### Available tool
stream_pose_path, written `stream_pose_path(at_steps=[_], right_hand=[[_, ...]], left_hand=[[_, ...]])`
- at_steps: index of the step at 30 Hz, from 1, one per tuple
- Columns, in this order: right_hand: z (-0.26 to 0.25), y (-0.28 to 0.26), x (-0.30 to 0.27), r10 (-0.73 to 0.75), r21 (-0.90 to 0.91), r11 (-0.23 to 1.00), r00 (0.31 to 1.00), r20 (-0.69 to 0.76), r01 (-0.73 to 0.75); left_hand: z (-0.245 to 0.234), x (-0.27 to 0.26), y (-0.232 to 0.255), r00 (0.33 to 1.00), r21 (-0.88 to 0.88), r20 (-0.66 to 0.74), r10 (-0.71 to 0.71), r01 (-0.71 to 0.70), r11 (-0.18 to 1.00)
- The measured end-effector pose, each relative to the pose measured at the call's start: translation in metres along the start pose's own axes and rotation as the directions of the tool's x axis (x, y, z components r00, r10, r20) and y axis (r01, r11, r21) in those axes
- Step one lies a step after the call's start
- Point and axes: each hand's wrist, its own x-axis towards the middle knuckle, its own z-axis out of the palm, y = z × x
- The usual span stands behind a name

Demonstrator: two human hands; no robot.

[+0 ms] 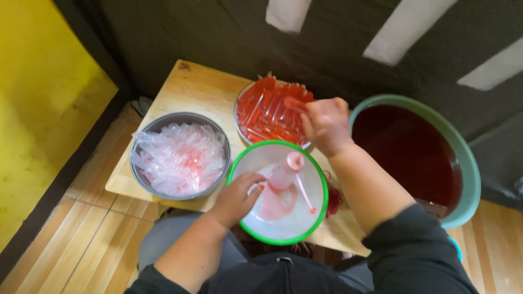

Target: Filling small plastic tubes with flavored liquid and tying them to create ice candy or ice cream tubes.

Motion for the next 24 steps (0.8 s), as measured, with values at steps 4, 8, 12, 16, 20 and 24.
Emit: stream_pose_path(at_steps=[4,8,12,16,20,24], right_hand=[[0.066,0.004,0.012,-0.177,-0.169,0.97,0.984,-0.001,0.174],[0.117,-0.003,0.011,-0.245,-0.124,0.958,0.963,0.116,0.259],[0.142,-0.016,0.003,-0.082,-0.165,0.931,0.625,0.776,0.327],[0.127,-0.028,0.014,0.027,-0.107,0.978,0.402,0.915,0.178],[0.121,-0.011,-0.017,-0.048,0.004,0.998,0.779,0.625,0.058],[0.08,0.005,-0.044,0.133,0.12,0.966,0.835,0.534,-0.231]], left_hand=[[-0.003,0.006,-0.001,0.996,-0.017,0.082,0.036,-0.034,0.999],[-0.014,0.009,0.007,0.991,0.039,0.136,0.013,-0.019,0.999],[-0.013,0.01,0.011,0.976,0.048,0.19,-0.106,0.099,0.994],[-0.02,0.012,0.013,0.974,0.046,0.197,-0.116,0.109,0.993],[-0.027,0.01,0.019,0.983,-0.003,0.178,-0.05,0.051,0.999],[-0.021,0.008,0.012,0.994,-0.005,0.111,-0.006,0.006,1.0]])
